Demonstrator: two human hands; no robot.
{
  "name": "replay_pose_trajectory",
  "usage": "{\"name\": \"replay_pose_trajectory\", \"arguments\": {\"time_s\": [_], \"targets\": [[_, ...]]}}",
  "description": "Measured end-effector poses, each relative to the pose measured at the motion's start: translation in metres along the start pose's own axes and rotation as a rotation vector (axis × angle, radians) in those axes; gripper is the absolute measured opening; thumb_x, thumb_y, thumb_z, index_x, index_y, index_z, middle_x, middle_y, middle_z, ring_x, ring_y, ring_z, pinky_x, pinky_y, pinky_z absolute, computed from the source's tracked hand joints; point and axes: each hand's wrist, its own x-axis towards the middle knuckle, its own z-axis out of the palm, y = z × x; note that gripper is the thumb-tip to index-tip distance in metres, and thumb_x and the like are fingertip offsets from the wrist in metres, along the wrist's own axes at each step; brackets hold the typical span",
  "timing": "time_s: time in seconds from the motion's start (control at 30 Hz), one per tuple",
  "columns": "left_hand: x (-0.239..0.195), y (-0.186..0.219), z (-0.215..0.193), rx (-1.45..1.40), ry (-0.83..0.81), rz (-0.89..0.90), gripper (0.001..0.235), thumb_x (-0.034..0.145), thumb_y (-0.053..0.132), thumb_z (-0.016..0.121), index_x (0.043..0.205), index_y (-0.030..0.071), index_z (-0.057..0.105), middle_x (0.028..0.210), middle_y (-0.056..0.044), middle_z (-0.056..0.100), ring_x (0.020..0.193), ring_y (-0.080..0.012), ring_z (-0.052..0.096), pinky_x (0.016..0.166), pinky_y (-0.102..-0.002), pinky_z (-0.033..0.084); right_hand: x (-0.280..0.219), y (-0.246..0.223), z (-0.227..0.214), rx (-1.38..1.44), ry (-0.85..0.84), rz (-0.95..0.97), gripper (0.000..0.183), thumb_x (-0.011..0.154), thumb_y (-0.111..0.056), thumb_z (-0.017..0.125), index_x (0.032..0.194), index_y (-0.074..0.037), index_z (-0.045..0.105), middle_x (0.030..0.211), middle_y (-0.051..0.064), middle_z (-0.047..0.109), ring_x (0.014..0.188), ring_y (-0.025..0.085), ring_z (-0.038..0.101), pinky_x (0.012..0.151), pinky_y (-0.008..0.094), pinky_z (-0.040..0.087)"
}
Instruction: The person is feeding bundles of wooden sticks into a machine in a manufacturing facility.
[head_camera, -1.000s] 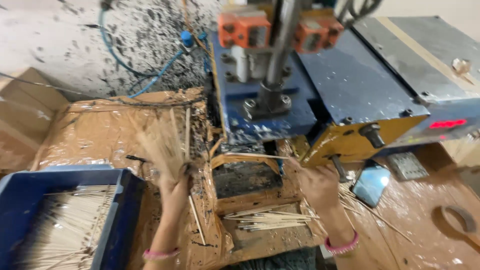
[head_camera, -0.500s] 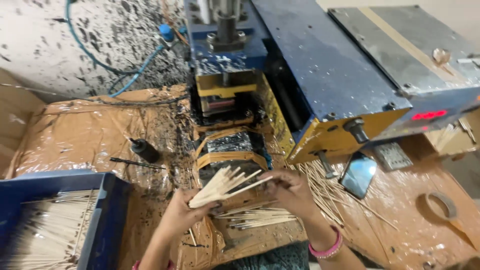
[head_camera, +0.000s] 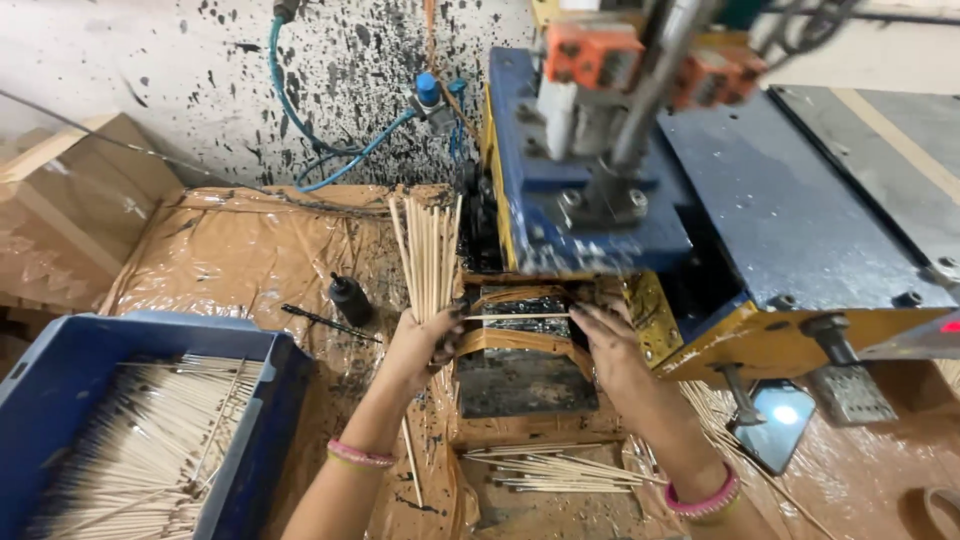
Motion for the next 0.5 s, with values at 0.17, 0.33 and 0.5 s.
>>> {"name": "replay_pose_trajectory", "arguments": {"time_s": [0.17, 0.33, 0.5], "targets": [[0.005, -0.005, 0.001, -0.095, -0.031, -0.008, 0.010, 0.090, 0.011, 0.068, 0.086, 0.004, 0.062, 0.069, -0.004, 0.064, 0.045, -0.0093, 0.051, 0.036, -0.023, 0.034, 0.000, -0.041, -0.033, 0.125, -0.030, 0.245, 0.041, 0.098, -0.006, 0.050, 0.136, 0.002, 0.062, 0.137, 0.024, 0.062, 0.123, 0.038, 0.057, 0.102, 0.043, 0.046], [-0.014, 0.005, 0.008, -0.030, -0.026, 0.016, 0.013, 0.094, 0.013, 0.068, 0.088, 0.002, 0.065, 0.068, -0.003, 0.062, 0.046, -0.0084, 0.048, 0.038, -0.023, 0.034, -0.006, -0.058, -0.055, -0.212, -0.412, 0.440, 0.038, 0.105, -0.022, 0.048, 0.143, -0.019, 0.054, 0.111, 0.011, 0.068, 0.103, 0.022, 0.063, 0.092, 0.032, 0.050], [-0.054, -0.001, -0.005, 0.240, 0.140, 0.373, 0.009, 0.093, 0.009, 0.058, 0.096, 0.007, 0.067, 0.066, -0.001, 0.062, 0.045, -0.0077, 0.049, 0.037, -0.023, 0.037, -0.029, -0.052, -0.072, -0.375, -0.403, 0.517, 0.038, 0.103, -0.027, 0.051, 0.140, -0.029, 0.054, 0.090, 0.003, 0.071, 0.083, 0.013, 0.066, 0.081, 0.027, 0.052]]}}
